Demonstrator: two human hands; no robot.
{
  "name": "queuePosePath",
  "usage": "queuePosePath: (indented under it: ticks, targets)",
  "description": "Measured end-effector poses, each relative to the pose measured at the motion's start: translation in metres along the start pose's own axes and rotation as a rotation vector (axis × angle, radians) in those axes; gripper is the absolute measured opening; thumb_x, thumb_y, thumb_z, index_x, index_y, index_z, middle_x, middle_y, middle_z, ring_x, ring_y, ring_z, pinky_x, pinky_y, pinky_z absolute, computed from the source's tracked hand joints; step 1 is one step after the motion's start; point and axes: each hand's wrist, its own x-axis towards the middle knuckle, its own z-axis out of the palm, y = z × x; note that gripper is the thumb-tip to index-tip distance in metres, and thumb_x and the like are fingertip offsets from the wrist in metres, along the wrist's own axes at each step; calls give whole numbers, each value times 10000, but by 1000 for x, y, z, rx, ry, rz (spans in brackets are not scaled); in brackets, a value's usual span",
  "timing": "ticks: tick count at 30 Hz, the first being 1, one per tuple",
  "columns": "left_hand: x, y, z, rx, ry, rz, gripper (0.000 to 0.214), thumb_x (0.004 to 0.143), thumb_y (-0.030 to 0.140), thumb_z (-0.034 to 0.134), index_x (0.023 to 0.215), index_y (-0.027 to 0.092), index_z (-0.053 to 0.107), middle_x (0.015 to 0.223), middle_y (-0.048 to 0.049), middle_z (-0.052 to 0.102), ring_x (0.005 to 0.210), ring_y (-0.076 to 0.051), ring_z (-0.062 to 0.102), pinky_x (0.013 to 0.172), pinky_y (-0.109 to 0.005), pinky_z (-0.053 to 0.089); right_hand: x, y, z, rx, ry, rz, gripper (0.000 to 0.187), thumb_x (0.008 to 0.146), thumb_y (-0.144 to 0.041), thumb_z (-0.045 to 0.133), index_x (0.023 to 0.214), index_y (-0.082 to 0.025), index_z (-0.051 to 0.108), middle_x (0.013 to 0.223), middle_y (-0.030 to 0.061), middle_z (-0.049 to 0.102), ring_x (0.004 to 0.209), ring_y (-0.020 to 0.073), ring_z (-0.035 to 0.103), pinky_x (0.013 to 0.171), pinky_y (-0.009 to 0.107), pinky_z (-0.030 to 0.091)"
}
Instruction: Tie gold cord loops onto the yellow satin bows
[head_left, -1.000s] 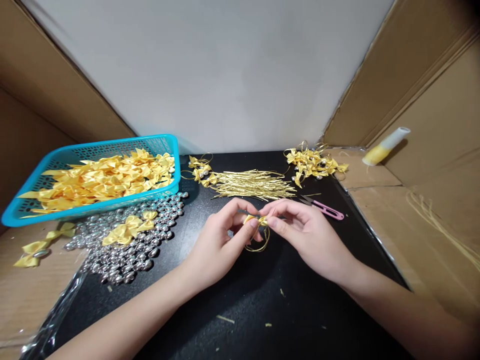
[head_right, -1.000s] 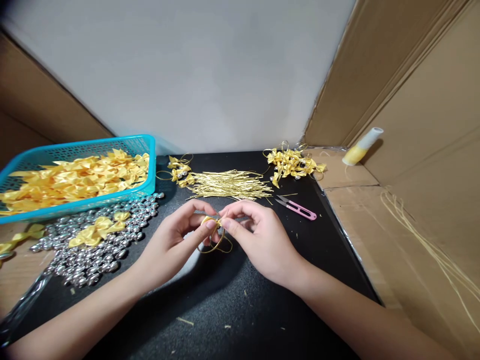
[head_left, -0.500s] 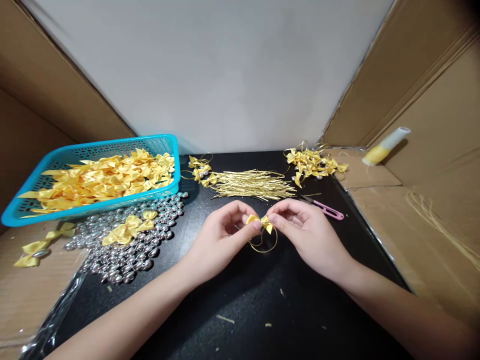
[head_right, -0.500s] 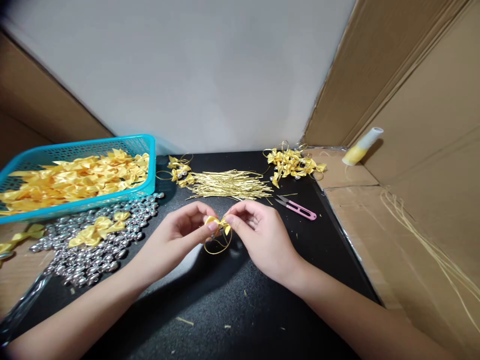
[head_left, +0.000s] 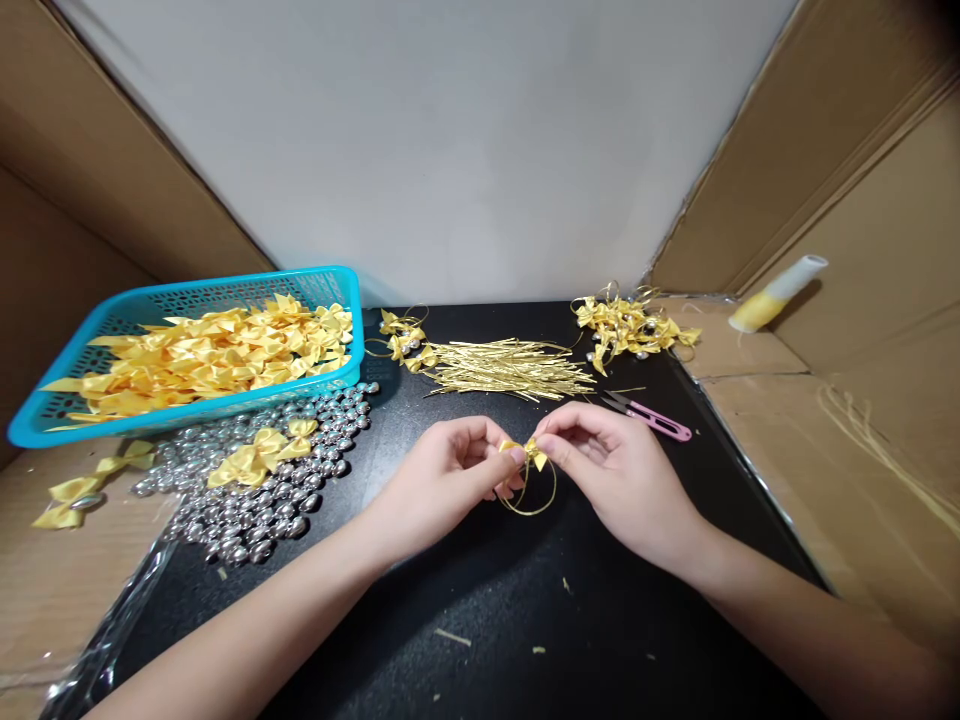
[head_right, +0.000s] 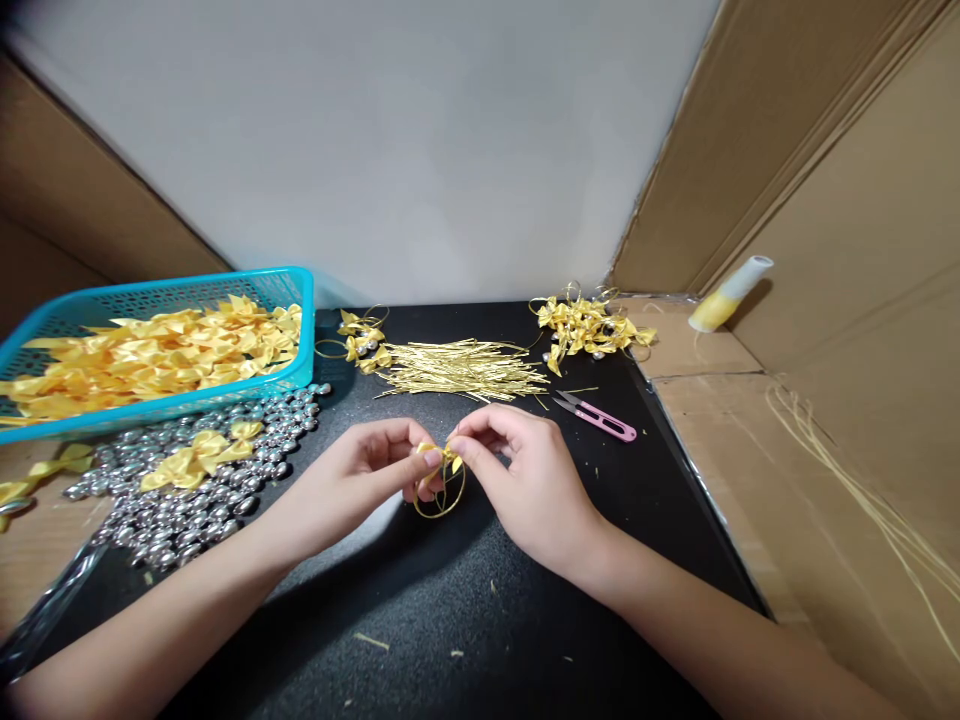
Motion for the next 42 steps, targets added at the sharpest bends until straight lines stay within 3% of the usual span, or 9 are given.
queuePosePath:
  ticks: [6, 12, 15, 36, 39, 42]
  targets:
    - [-2, -4, 2, 101, 1, 83, 225, 850, 347, 629, 841, 122, 630, 668, 4, 601, 587, -104, 542, 560, -214, 441, 0, 3, 1, -19, -36, 2, 70, 851, -204, 621, 794, -187, 658, 776, 13, 669, 732, 141, 626, 701, 262, 515]
    - [-5, -6, 4, 242, 63, 140, 194, 861, 311, 611, 809, 127, 645, 668, -1, 601, 607, -107, 504, 552, -209, 401, 3, 1, -4, -55, -97, -64, 89, 841, -186, 636, 755, -180, 655, 907, 34, 624, 884, 151, 619, 771, 260, 502]
    - [-6, -7, 5, 298, 60, 154, 200, 874, 314, 599, 801, 133, 643, 673, -2, 603, 617, -112, 499, 557, -214, 389, 3, 1, -4, -42, -108, -45, 89, 845, -177, 625, 758, -178, 644, 873, 28, 626, 847, 145, 616, 762, 265, 501]
    - [-6, -11, 7, 252, 19, 197, 238, 892, 336, 580, 754, 142, 585, 639, 27, 535, 581, -94, 449, 528, -204, 345, 1, 5, 2, 48, -97, 1, 106, 833, -187, 626, 728, -188, 629, 817, 21, 602, 795, 152, 599, 717, 285, 516]
    - [-6, -10, 6, 292, 46, 217, 226, 894, 316, 569, 749, 144, 581, 626, 30, 524, 576, -93, 443, 526, -203, 342, 0, 6, 2, 0, -10, -81, 45, 831, -177, 629, 798, -201, 649, 916, 34, 631, 894, 168, 618, 764, 297, 519]
    - [-5, -7, 3, 254, 106, 213, 220, 877, 319, 588, 743, 145, 571, 613, 32, 527, 559, -91, 453, 515, -202, 348, 0, 6, -1, -135, 195, -269, 106, 839, -157, 613, 917, -222, 644, 1012, 37, 633, 1016, 179, 587, 869, 328, 484]
